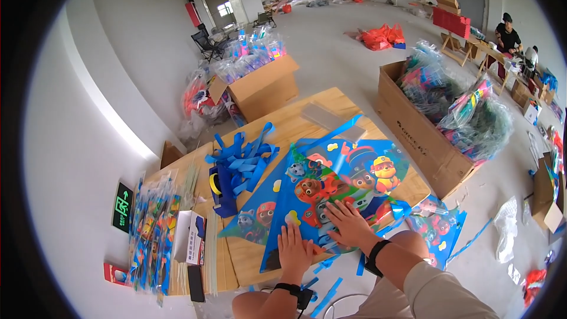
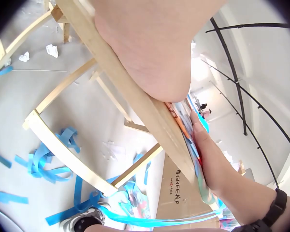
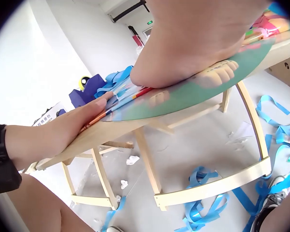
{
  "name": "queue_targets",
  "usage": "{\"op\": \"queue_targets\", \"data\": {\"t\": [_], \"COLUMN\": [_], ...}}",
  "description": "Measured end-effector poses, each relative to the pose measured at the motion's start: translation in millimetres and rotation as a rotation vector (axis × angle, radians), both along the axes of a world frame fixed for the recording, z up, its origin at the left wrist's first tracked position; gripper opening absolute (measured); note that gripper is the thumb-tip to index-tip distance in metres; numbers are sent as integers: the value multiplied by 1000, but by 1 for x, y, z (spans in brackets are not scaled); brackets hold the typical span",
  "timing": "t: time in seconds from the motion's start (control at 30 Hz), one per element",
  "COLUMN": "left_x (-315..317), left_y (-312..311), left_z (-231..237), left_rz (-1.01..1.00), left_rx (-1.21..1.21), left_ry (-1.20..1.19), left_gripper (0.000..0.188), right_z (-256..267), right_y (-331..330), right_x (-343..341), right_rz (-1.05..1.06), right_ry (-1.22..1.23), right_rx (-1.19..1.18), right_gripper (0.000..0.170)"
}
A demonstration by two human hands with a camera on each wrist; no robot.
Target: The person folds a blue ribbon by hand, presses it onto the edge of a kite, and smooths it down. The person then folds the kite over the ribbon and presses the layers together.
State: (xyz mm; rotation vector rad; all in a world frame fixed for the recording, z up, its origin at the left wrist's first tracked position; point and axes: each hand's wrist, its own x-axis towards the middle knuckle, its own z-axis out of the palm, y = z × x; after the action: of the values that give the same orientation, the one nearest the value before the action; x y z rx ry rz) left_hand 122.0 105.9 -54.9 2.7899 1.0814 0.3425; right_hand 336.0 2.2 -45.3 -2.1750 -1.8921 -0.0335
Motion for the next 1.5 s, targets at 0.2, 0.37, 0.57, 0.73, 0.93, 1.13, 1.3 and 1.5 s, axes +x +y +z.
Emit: {"op": "queue_targets", "data": {"t": [0.2,0.37,0.57,0.73,0.93,1.13,1.3,1.5], "left_x": [0,1,1,-1,0,1,1,2], "left_y": [1,-1,0,1,1,1,-1,-1], "left_z": [0,-2,-3,-7,-7,-8,-1,1], "left_rz": [-22,-14,-12,-3,-2,-7,10,9], "left_rx": [14,12,17,47,44,73,16,4], "left_ry": [17,-1,6,23,32,10,57,64], "left_gripper": [75,76,77,77,77,76,77,77], "right_z": [2,11,10,7,11,9,-1,8], "right_y": [-3,-23,-59,-81,-106,-122,-128,-131], "right_x": [-1,-16,-42,-24,4,26,32,33], "right_rz": [7,14,194,157,66,-70,-210,-252], "right_ry": [-11,-24,34,-32,36,-42,-80,-81], "right_rx": [30,95,22,-66,-14,4,15,102], "right_gripper": [72,72,76,75,75,76,78,69]}}
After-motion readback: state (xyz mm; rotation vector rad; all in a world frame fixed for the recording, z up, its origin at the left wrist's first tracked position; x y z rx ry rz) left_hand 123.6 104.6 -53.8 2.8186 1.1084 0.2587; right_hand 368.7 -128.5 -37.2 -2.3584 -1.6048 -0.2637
